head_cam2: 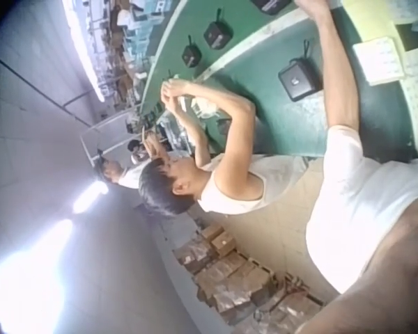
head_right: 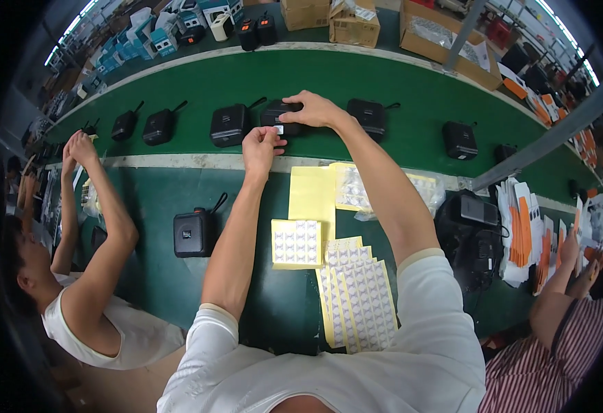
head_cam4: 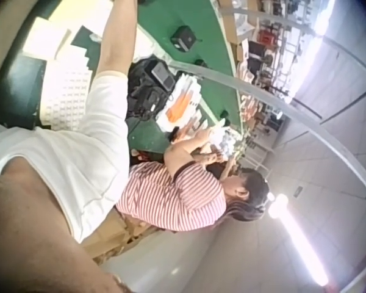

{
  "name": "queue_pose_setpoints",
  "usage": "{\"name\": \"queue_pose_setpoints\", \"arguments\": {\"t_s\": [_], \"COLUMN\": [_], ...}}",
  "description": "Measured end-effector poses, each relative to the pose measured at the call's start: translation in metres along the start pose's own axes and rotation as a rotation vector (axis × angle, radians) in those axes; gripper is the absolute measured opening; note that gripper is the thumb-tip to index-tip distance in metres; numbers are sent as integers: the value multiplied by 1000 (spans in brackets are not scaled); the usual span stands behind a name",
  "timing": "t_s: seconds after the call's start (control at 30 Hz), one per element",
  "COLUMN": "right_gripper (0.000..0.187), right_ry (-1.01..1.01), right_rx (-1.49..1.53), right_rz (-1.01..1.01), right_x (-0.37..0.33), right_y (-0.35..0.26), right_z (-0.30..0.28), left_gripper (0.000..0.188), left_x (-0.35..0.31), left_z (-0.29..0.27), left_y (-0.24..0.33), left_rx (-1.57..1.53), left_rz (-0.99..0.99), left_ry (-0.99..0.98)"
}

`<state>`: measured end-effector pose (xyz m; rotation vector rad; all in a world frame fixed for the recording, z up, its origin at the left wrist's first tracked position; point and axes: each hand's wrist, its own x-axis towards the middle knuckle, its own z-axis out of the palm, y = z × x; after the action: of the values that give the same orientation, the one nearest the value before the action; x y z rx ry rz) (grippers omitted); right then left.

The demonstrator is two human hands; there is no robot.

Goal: The person applies small square adhesive labels to black portable electronic devices by hand, peeling them from a label sheet and pressing them onto the devices.

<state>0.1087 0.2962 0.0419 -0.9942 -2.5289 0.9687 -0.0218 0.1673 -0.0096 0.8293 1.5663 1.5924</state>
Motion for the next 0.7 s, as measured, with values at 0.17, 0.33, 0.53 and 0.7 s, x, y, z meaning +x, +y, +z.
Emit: {"name": "queue_pose_setpoints", "arguments": {"t_s": [0.17, 0.33, 0.53, 0.7], "right_gripper": [67, 70, 81, 83], "right_ry": [17, 17, 34, 69], "right_rx": [-6, -61, -206, -231], "right_rz": [-25, -45, -128, -127], "right_x": [-7, -13, -25, -38], "right_y": [6, 14, 7, 18], "right_z": [-3, -7, -1, 1], "left_gripper": [18, 19, 20, 28], "left_x": [-5, -12, -13, -21], "left_z": [14, 29, 28, 19], "left_y": [0, 3, -1, 18], "left_rx": [131, 214, 310, 126], "left_rz": [53, 97, 64, -224], "left_ry": [94, 184, 191, -75]}}
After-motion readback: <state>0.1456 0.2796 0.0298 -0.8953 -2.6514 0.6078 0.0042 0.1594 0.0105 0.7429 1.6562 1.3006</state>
